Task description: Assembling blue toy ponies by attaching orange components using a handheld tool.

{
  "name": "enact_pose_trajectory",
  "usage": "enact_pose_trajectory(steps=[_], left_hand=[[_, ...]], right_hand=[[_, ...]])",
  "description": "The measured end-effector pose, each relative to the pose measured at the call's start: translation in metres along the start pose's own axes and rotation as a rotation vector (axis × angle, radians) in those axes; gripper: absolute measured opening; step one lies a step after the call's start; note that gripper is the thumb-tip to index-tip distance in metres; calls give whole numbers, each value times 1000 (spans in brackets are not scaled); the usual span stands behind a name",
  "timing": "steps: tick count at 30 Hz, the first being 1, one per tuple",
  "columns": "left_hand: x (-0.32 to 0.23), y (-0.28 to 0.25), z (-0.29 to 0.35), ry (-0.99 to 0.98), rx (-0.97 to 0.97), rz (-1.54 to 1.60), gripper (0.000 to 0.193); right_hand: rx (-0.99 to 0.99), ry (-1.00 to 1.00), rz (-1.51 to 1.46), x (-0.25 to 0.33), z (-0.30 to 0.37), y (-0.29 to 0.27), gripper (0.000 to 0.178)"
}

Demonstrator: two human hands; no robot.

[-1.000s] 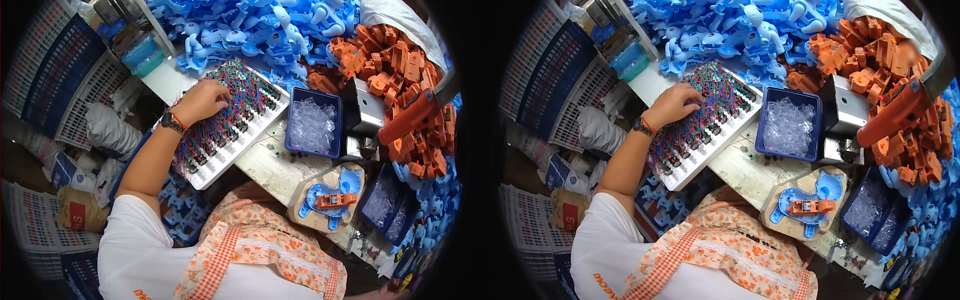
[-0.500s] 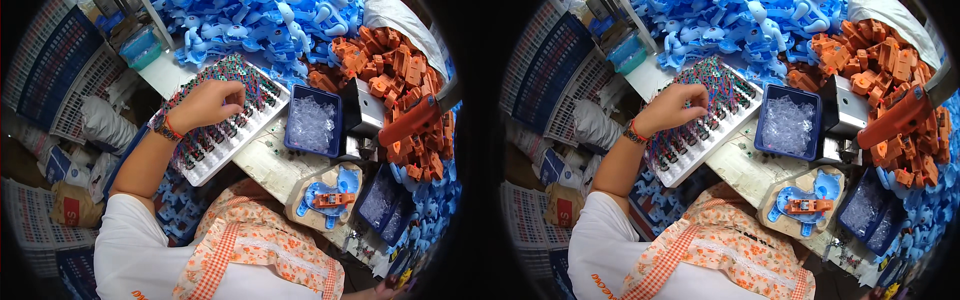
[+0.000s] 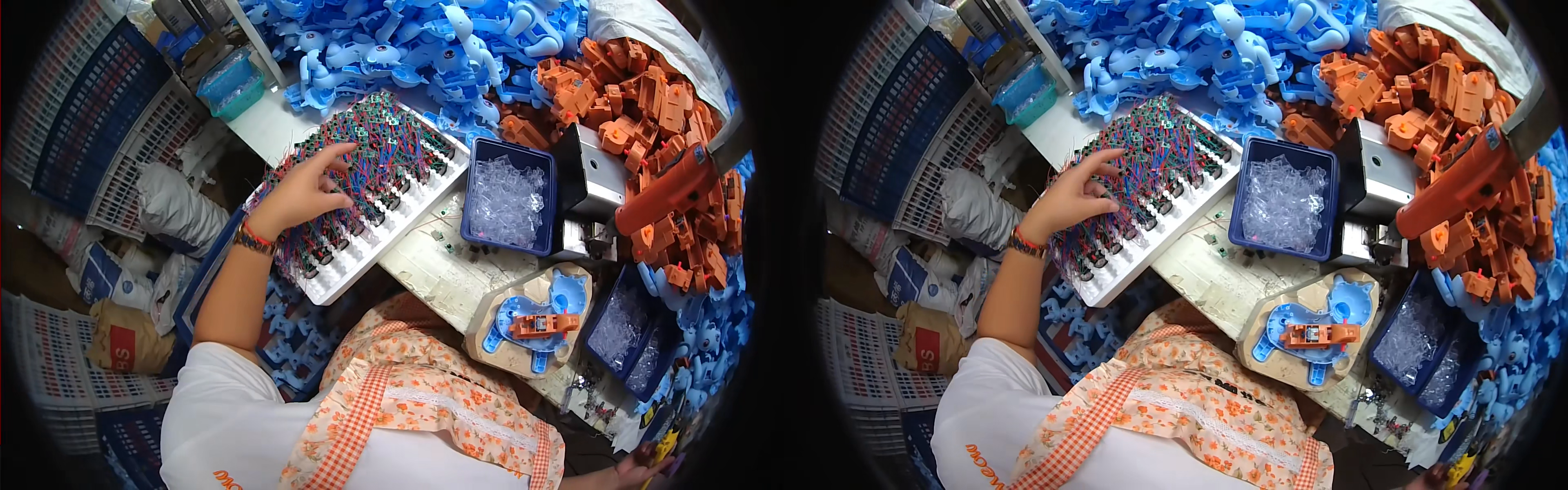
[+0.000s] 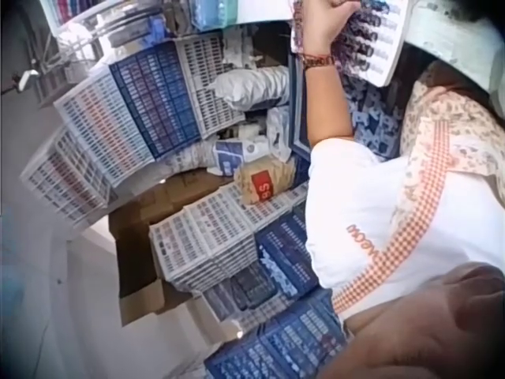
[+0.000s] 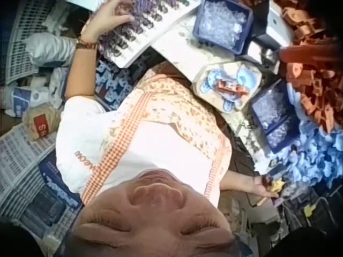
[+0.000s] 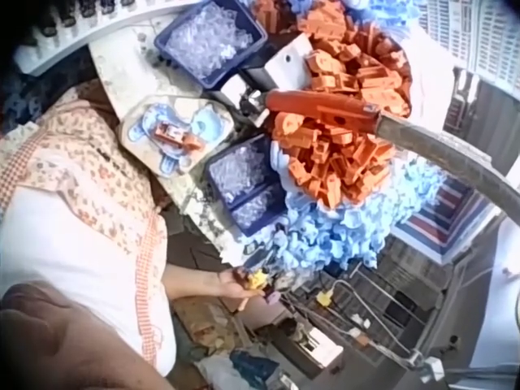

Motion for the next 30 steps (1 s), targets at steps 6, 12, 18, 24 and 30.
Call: enact_pose_trajectory(steps=[6, 12, 18, 24, 30], left_hand=[[20, 20, 23, -45, -139, 354, 58], [-14, 22, 33, -32, -74, 48, 17], [-27, 2, 30, -51, 78, -28, 13], [-26, 5, 36, -71, 35, 925, 24], [-51, 66, 38, 30, 110, 1189, 28]], right_hand=[[11, -14, -44, -9, -15, -19, 19], [121, 88, 125, -20, -57, -105, 44], [176, 91, 99, -15, -45, -106, 42], [417, 156, -33, -11, -13, -59, 46], [752, 342, -225, -25, 52, 35, 47]])
Point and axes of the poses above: each hand's wrist, its own z-axis away from the middle knuckle, its own y-axis out of the palm, x = y × z, the point moved 3 cm from there along -z, towards the middle knuckle, and after that the axes turned 1 degree about -y, right-handed, at the moved point
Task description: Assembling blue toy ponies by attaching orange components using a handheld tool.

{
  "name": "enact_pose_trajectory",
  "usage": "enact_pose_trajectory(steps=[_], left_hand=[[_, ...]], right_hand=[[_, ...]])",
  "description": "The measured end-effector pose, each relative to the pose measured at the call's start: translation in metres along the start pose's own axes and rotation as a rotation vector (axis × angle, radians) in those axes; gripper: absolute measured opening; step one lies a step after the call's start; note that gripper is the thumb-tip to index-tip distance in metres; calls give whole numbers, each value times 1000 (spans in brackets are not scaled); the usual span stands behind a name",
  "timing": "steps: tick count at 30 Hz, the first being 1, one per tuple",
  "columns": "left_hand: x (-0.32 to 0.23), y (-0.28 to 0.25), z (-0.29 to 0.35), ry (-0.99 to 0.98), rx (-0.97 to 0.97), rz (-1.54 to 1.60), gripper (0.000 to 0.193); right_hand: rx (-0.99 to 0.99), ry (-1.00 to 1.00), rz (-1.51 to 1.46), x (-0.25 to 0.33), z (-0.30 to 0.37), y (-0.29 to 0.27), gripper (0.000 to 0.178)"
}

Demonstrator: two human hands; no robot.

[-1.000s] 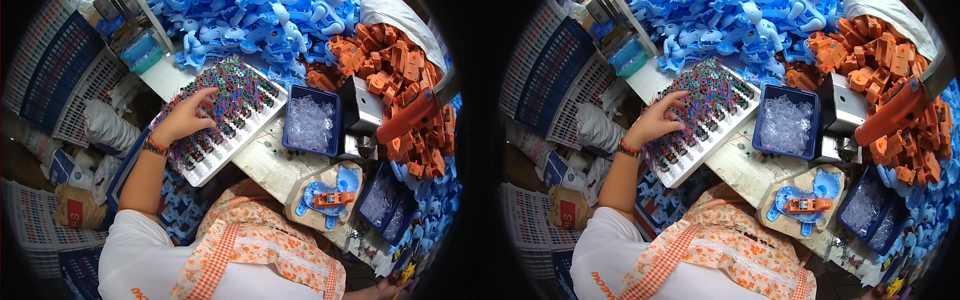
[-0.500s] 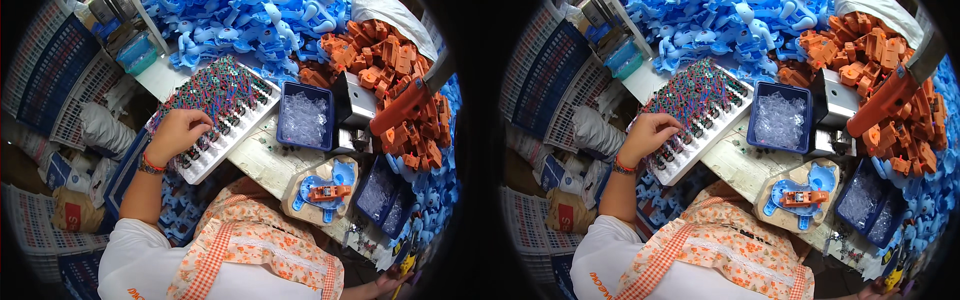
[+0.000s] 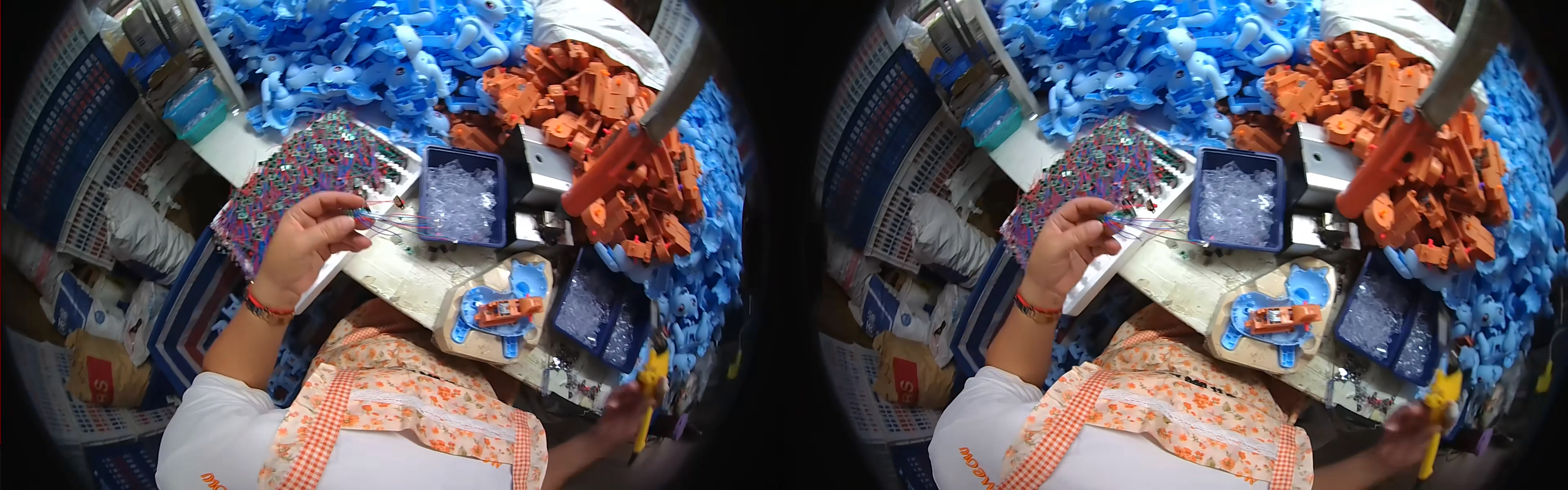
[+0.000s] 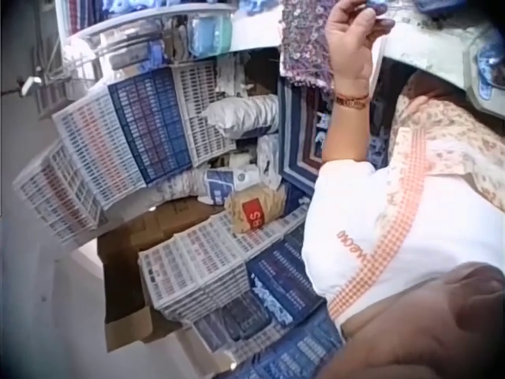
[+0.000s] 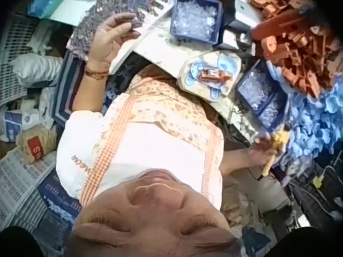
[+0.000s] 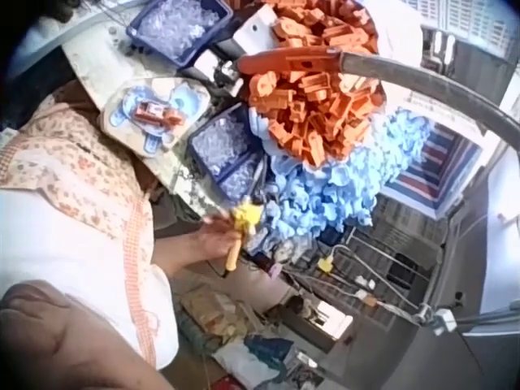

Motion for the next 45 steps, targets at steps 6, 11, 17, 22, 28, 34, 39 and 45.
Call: enact_pose_trajectory(steps=[6, 11, 17, 22, 28, 34, 39, 45], left_hand=[[55, 63, 9, 23, -47, -70, 29], [65, 79, 15, 83, 90, -101, 25], [67, 82, 22, 91, 140, -55, 23], [22, 72, 12, 238, 459, -941, 29], [21, 88, 4, 208, 410, -675, 26], [46, 79, 3, -7, 409, -349, 13], [49, 78, -7, -138, 411, -181, 12], [51, 73, -21, 21, 329, -600, 10]], right_hand=[[320, -182, 500, -68, -48, 181, 26], [479, -209, 559, -114, -63, 227, 45], [572, -323, 673, -120, -65, 239, 41], [621, -329, 714, -113, -71, 251, 41], [633, -364, 695, -115, -77, 274, 40], [625, -344, 696, -119, -75, 269, 43], [596, -325, 691, -129, -71, 254, 42], [412, -106, 535, -119, -49, 199, 39]])
Point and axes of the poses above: each hand's wrist, its own z-axis away from the middle knuckle, its own y-axis out of the palm, x = y × z, the point moved 3 cm from there along -z, towards the middle knuckle, and after that the axes turned 1 degree about -y, right-handed, at the moved point
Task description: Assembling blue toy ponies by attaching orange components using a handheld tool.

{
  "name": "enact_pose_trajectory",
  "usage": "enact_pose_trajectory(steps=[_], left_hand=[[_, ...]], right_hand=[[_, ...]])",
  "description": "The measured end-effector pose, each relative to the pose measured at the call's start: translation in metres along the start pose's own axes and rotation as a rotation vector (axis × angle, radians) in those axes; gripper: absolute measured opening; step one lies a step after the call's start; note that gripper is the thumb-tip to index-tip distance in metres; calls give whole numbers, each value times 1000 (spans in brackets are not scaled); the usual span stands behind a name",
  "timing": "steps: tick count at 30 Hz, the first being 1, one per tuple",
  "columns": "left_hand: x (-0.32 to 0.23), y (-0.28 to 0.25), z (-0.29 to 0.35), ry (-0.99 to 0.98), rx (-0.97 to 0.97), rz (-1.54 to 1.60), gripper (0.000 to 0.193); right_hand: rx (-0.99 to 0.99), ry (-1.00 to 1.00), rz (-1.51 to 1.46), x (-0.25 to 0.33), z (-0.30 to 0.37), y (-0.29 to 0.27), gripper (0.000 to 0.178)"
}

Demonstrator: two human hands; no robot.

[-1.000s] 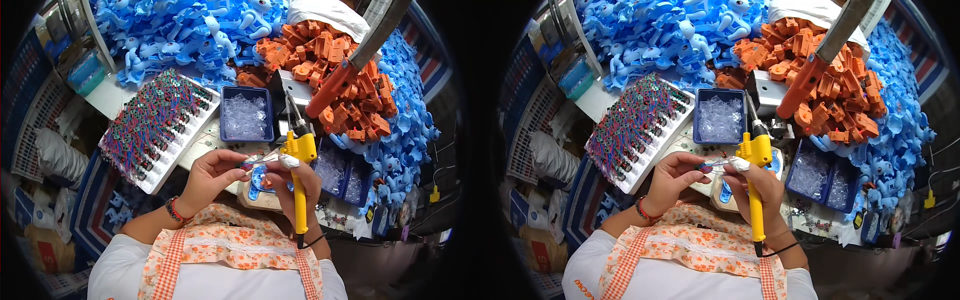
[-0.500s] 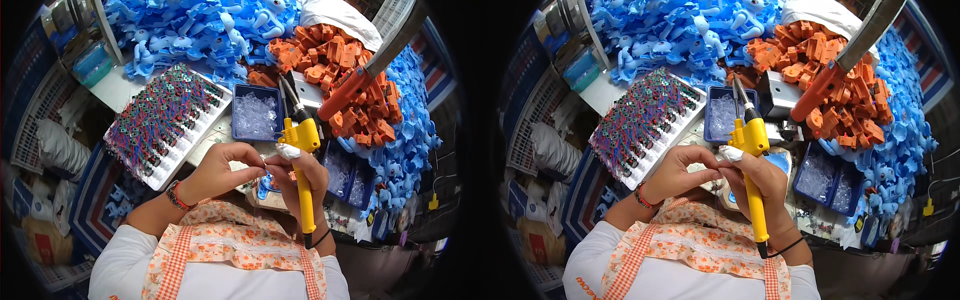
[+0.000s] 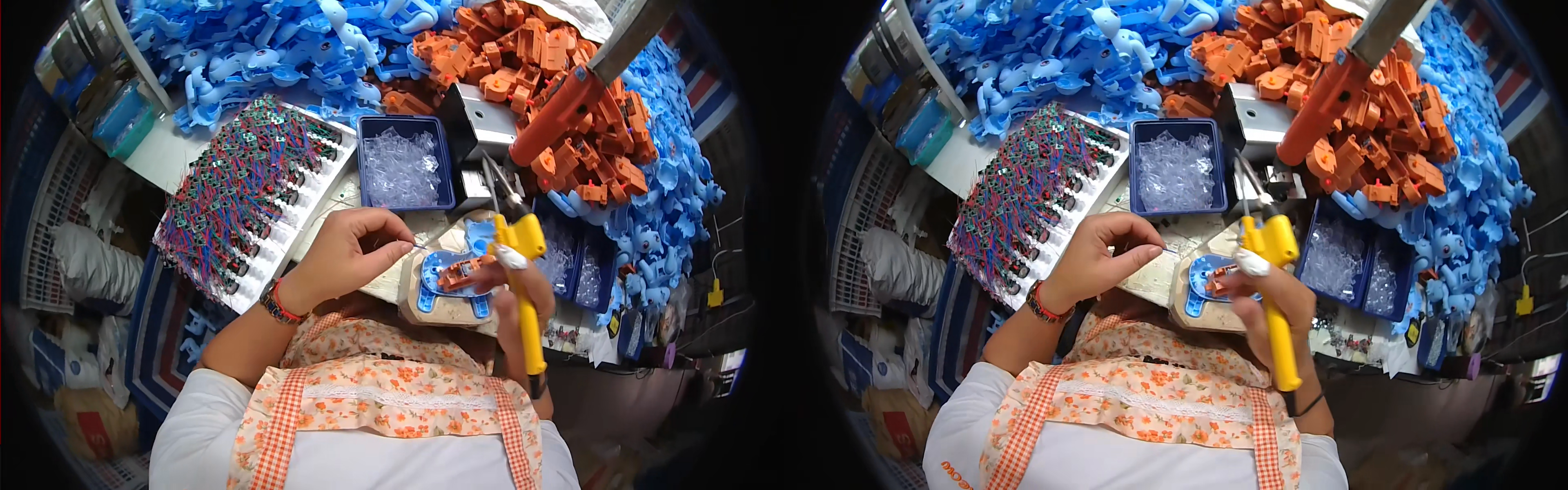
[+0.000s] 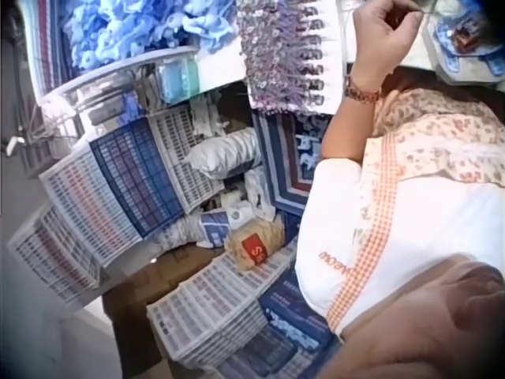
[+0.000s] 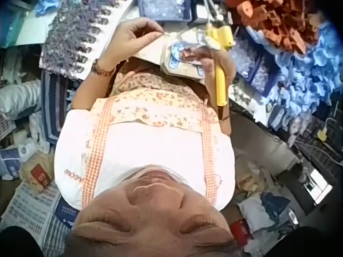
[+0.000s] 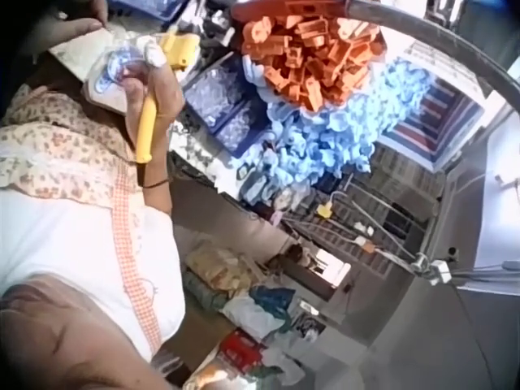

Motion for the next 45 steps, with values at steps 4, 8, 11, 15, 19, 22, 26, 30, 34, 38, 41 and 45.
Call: enact_pose_trajectory(steps=[4, 8, 11, 15, 19, 22, 26, 30, 34, 38, 41, 45], left_hand=[[18, 8, -5, 20, -41, -53, 8], [28, 23, -9, 6, -27, -20, 8], [38, 33, -9, -32, -8, -6, 9], [40, 38, -7, -61, 37, -122, 5], [48, 39, -4, -38, 12, -58, 7], [48, 40, -3, -102, 15, -30, 8], [54, 43, -3, -114, -16, -17, 8], [52, 47, -3, -113, -23, 14, 9], [52, 52, -2, -35, -36, -136, 9], [49, 56, -4, 185, -51, -251, 9], [45, 64, -4, 270, -22, -288, 9], [48, 72, -2, 421, -6, -413, 10]], right_hand=[[-127, 29, 90, 8, 30, -23, 53], [-143, 43, 73, 4, 57, -38, 55], [-164, 100, 107, 6, 64, -35, 63], [-167, 97, 117, -2, 71, -40, 73], [-228, 27, 74, -6, 66, -44, 68], [-331, 172, -107, -23, 79, -48, 61], [-614, 305, -293, -23, 76, -42, 57], [-585, 314, -322, -23, 76, -52, 62], [-610, 243, -213, -17, 84, -53, 65], [-626, 238, -186, -15, 83, -47, 56], [-710, 166, -113, -32, 85, -50, 47], [-572, 164, -36, -44, 62, -34, 37]])
Point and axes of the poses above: each hand's wrist, its own z-axis away from the middle knuckle, its own y-axis out of the palm, x = y × z, the point moved 3 cm from there along -z, towards the middle knuckle, and after that the axes turned 1 degree about -y, right-handed, at the moved point
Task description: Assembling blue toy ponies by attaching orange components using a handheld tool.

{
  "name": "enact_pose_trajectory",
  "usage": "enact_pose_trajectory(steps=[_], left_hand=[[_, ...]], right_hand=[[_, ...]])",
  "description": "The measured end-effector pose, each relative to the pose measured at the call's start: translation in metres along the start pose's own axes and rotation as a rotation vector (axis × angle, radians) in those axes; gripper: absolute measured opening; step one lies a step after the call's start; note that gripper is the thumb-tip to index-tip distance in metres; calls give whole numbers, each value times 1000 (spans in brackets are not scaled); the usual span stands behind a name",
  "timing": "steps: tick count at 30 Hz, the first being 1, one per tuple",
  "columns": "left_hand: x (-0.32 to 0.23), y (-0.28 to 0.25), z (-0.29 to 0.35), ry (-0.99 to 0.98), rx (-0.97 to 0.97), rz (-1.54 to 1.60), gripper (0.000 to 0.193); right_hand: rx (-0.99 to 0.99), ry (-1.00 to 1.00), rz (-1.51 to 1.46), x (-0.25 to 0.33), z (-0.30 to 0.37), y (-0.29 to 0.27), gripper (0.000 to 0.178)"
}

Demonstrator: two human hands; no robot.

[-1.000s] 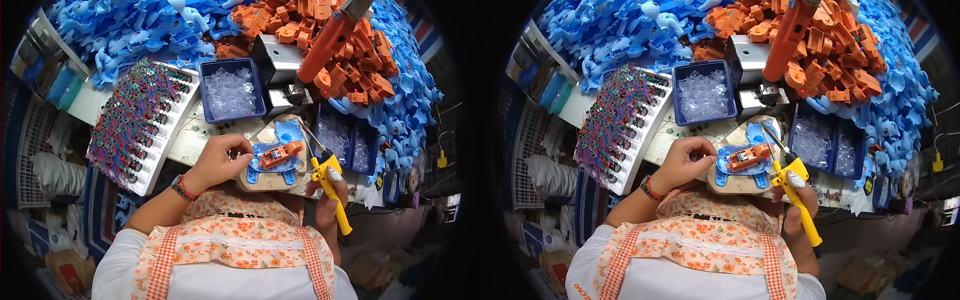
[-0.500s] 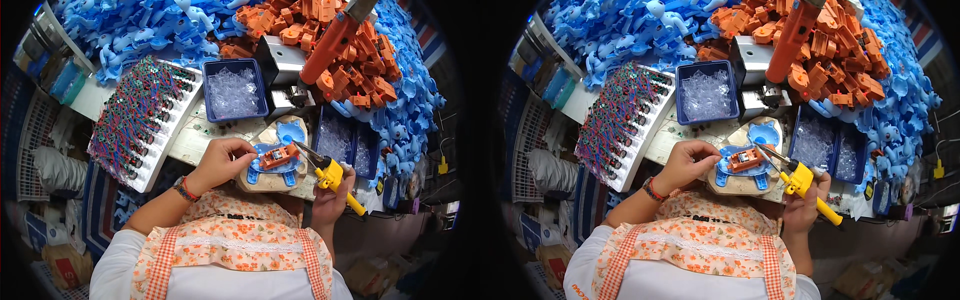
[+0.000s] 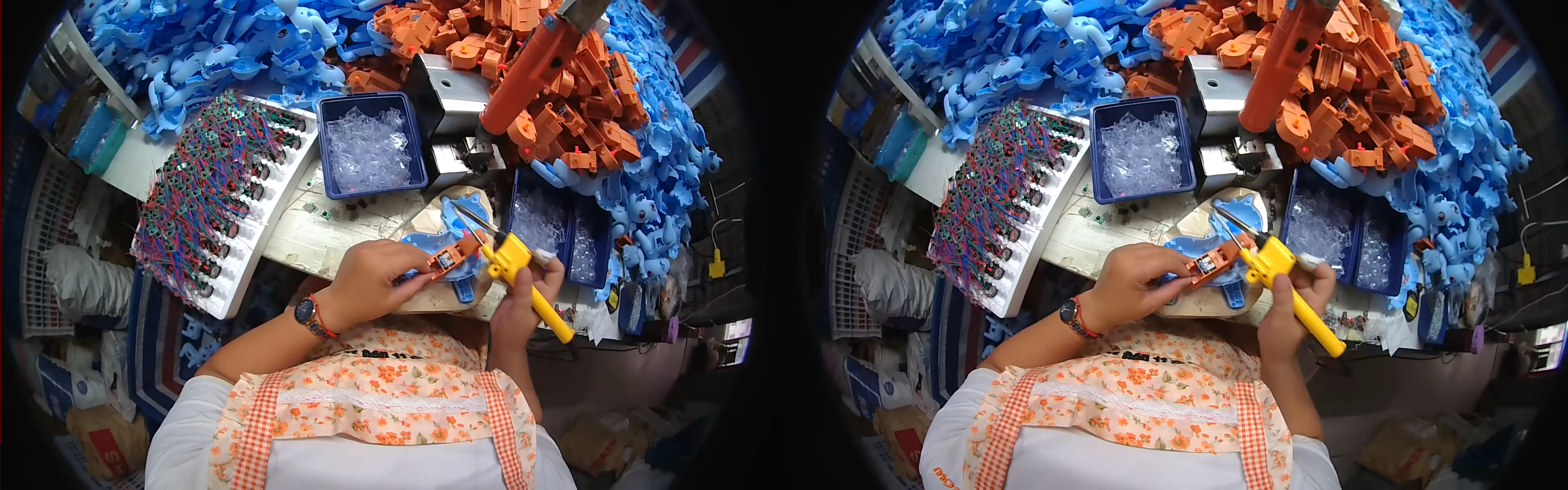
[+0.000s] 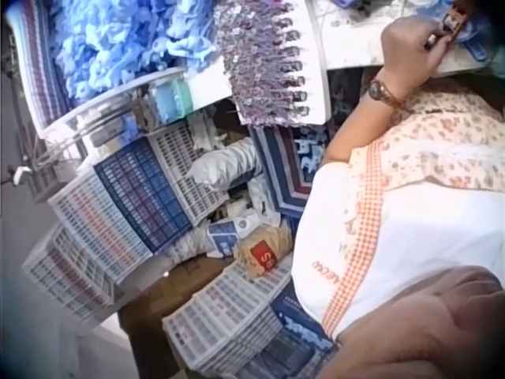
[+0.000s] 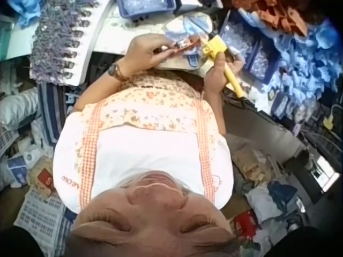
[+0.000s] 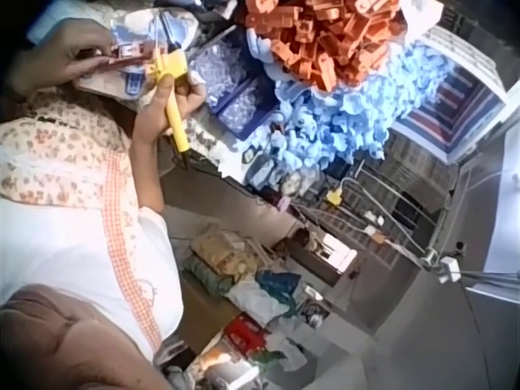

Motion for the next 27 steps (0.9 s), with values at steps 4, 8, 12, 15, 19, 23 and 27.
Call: enact_pose_trajectory(steps=[4, 8, 12, 15, 19, 23, 27], left_hand=[[-9, 3, -1, 85, -2, -38, 10], [-13, 2, -2, 160, -42, -100, 11], [-17, 9, 5, 225, -61, -223, 12], [-17, 10, 9, 243, -95, -261, 10], [-17, 9, 7, 254, -119, -248, 12], [-16, 11, -3, 200, -100, -236, 13], [-18, 13, -5, 117, -79, -208, 11]], right_hand=[[32, 57, -62, -6, -1, 13, 38], [50, 35, -77, -12, -2, 13, 37], [35, 37, -68, -8, -7, 14, 35], [-30, 96, -215, -7, -10, 20, 34], [-29, 80, -228, 1, -13, 25, 36], [51, 35, -214, -6, -20, 29, 36], [33, 55, -136, -7, -20, 21, 37]])
Point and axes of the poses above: each hand's wrist, its own z-axis away from the middle knuckle, its own y-axis out of the palm, x = y × z, the point moved 3 cm from there along -z, towards the middle knuckle, and after that the axes turned 1 degree about -y, right-handed, at the moved point
